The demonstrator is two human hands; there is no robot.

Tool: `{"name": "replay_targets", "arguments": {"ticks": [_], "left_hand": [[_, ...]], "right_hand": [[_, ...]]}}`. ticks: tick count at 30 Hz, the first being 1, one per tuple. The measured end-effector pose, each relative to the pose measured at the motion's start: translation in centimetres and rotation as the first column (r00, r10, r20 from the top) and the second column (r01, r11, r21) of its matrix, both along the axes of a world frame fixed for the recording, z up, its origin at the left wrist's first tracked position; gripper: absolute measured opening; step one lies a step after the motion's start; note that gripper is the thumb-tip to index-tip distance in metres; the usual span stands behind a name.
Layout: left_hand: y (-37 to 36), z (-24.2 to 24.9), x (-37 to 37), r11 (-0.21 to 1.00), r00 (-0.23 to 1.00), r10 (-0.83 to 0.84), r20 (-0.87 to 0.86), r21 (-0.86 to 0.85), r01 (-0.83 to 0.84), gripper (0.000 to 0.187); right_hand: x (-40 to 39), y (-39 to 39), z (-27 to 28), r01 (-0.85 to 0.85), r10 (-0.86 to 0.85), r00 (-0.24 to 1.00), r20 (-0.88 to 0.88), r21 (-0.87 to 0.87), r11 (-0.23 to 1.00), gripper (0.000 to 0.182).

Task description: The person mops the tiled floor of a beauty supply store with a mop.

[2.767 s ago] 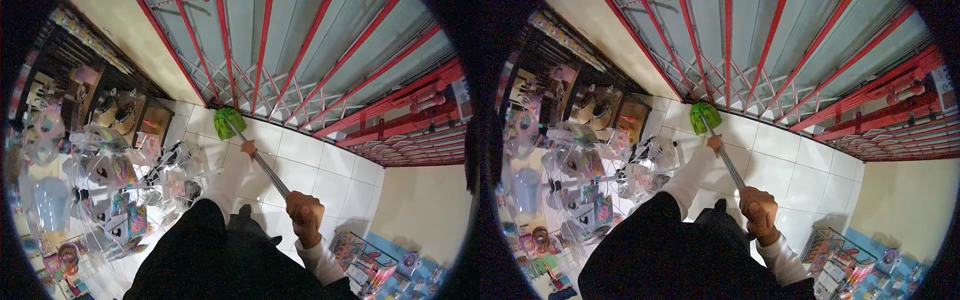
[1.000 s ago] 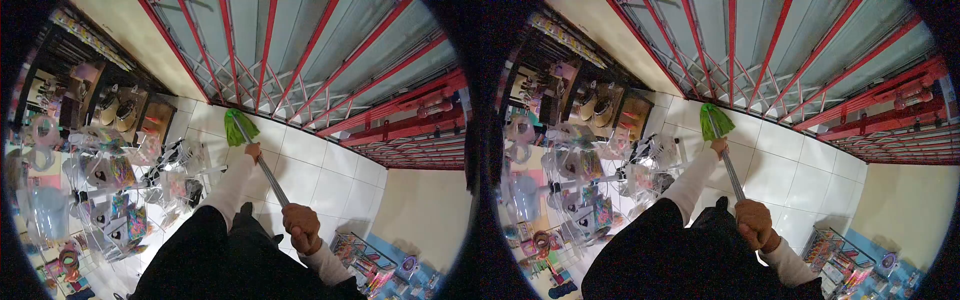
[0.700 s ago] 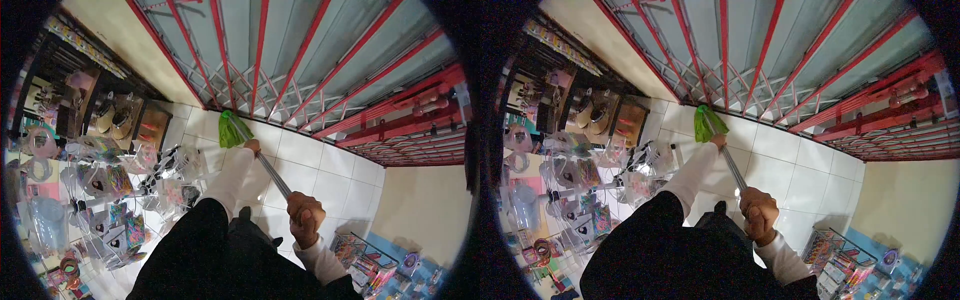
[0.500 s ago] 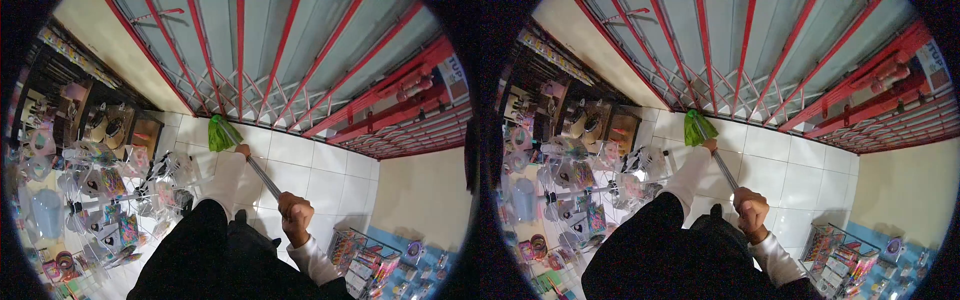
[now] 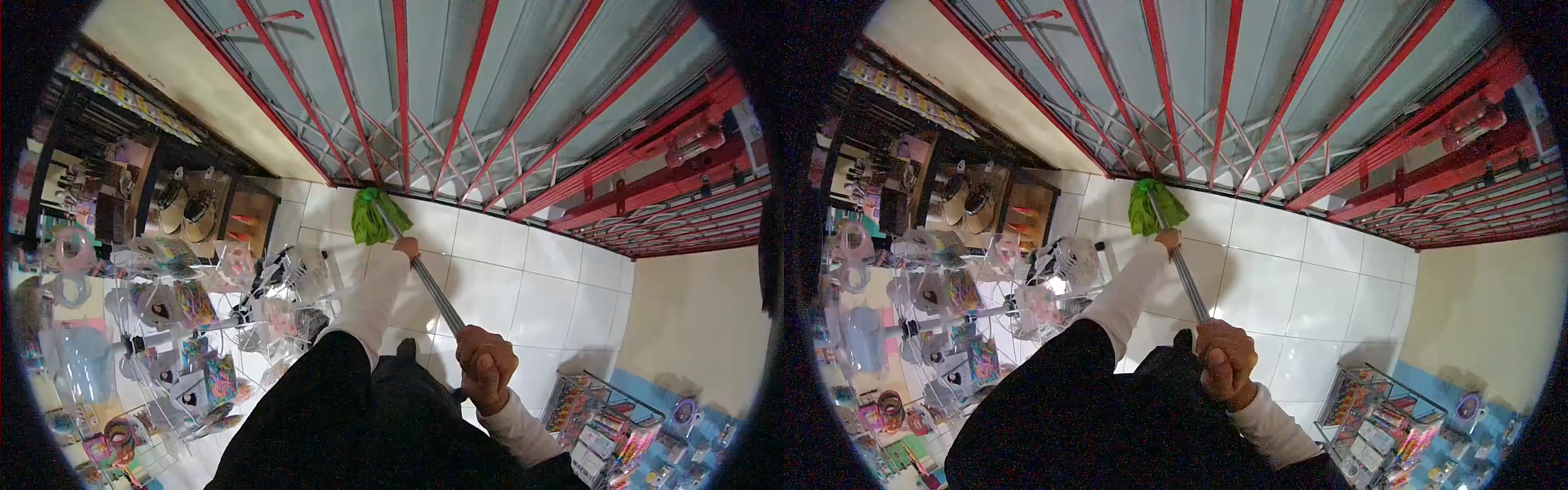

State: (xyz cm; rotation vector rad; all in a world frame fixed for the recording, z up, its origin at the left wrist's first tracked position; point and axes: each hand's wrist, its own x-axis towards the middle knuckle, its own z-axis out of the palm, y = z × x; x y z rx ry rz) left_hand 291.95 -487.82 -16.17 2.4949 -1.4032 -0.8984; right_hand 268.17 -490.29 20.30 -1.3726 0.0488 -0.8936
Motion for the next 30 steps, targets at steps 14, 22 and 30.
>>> {"name": "replay_targets", "arguments": {"ticks": [14,22,30], "left_hand": [[3.2,-2.4,-4.4,0.964,0.964,0.243,-0.112,-0.086,-0.253,0.015],[2.1,-9.3,-4.4,0.993,0.982,0.067,0.176,-0.104,-0.049,0.018],[2.1,2.2,2.2,0.971,0.970,0.208,-0.127,0.144,-0.190,0.019]], "right_hand": [[-3.8,2.8,2.0,-0.025,0.016,0.994,-0.107,-0.076,0.997,0.040],[-2.6,2.0,3.2,-0.129,0.126,0.991,-0.050,-0.065,0.989,0.033],[1.6,2.8,-1.5,-0.117,0.114,0.993,-0.025,-0.193,0.974,0.030]]}}
